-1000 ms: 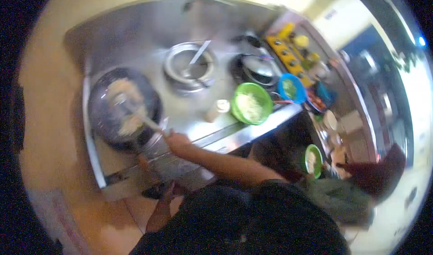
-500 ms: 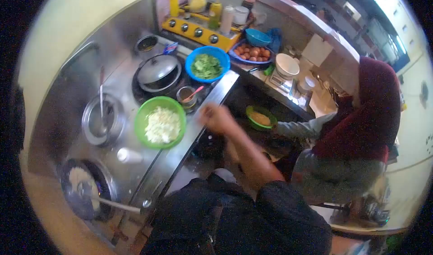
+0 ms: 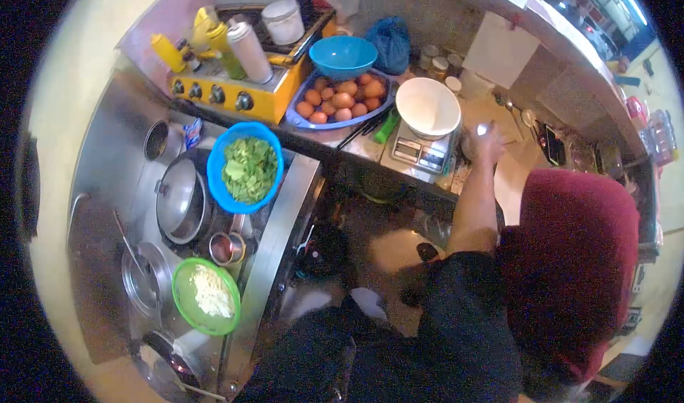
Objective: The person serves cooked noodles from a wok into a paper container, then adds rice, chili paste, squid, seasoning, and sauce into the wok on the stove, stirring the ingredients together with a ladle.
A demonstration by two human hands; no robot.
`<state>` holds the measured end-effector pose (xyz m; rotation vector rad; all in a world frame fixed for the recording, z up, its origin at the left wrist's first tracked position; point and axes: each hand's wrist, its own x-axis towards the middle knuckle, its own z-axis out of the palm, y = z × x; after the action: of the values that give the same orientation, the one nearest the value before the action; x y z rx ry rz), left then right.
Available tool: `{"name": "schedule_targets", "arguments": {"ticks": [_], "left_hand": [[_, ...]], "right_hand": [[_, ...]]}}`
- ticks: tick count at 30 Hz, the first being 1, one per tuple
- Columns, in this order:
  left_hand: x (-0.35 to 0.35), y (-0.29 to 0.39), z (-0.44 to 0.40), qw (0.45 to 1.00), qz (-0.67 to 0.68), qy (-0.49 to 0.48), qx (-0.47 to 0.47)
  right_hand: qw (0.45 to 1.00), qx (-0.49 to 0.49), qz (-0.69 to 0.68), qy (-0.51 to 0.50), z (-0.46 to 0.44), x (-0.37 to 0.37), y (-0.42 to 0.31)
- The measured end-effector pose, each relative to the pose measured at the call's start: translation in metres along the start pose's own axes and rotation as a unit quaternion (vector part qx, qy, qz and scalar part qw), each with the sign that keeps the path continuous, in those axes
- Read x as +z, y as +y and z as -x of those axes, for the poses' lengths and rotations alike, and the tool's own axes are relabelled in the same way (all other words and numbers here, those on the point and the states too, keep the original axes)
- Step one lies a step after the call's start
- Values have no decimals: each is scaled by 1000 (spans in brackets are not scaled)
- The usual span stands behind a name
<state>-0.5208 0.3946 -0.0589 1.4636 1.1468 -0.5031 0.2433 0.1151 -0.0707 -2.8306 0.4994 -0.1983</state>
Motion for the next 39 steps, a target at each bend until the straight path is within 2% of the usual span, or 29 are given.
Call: {"name": "schedule_targets", "arguments": {"ticks": [3,5,6,7,8,10,11,12,13,14,15,16,18,20,22,23,25,26,27,28,29,30,31,32,34,37,39], "left_hand": [[7,37,-18,994,-3,-53,97],[22,134,-30,997,61,-16,50],[31,160,-53,990,56,-41,120],[42,185,-77,978,51,-66,190],[58,213,-98,960,109,-108,234],[97,274,-134,911,222,-237,253],[117,303,-140,869,306,-305,240],[137,327,-143,815,386,-370,223],[161,339,-150,793,408,-368,264],[178,349,-157,769,429,-364,303],[175,366,-146,761,479,-375,225],[171,364,-153,769,478,-393,159],[168,358,-157,773,446,-425,152],[160,345,-183,735,402,-542,64],[151,336,-216,747,347,-567,11],[147,334,-228,781,317,-539,0],[137,329,-230,827,296,-479,-8],[130,329,-223,841,303,-447,-7],[121,325,-218,824,322,-466,-2],[114,323,-210,805,342,-485,2],[114,326,-196,795,392,-462,-12],[109,317,-196,741,402,-536,35],[107,317,-184,703,430,-566,32],[105,316,-171,663,455,-594,25],[95,297,-162,667,474,-574,14],[77,279,-128,687,505,-522,24],[65,265,-110,697,525,-486,41]], "right_hand": [[1000,-3,-26,-14,-3,-17,9],[998,-21,-62,-2,27,-56,9],[996,-33,-81,5,41,-69,11],[986,-103,-125,25,53,-71,23],[970,-170,-168,44,69,-71,36],[901,-197,-362,-132,119,-79,37],[880,-293,-338,-158,146,-79,35],[837,-241,-366,-329,184,-108,15],[819,-330,-315,-348,209,-104,7],[791,-415,-252,-372,238,-143,-18],[827,-377,-248,-335,260,-161,-32],[813,-437,-234,-304,262,-166,-33],[774,-548,-211,-238,264,-170,-30],[740,-600,-211,-220,269,-169,-21],[711,-643,-200,-201,267,-170,-11],[695,-666,-193,-192,265,-171,-5],[741,-586,-284,-163,240,-174,0],[825,-464,-279,-159,216,-161,7],[888,-329,-279,-159,192,-149,14],[903,-351,-236,-79,155,-126,25],[922,-330,-195,-53,112,-79,40],[950,-296,-98,-21,98,-65,39],[966,-256,2,11,87,-55,38],[970,-244,-20,7,75,-39,39],[973,-221,-66,1,51,-1,37],[982,-80,-126,-115,40,51,25],[985,-56,-134,-97,44,48,15]]}}
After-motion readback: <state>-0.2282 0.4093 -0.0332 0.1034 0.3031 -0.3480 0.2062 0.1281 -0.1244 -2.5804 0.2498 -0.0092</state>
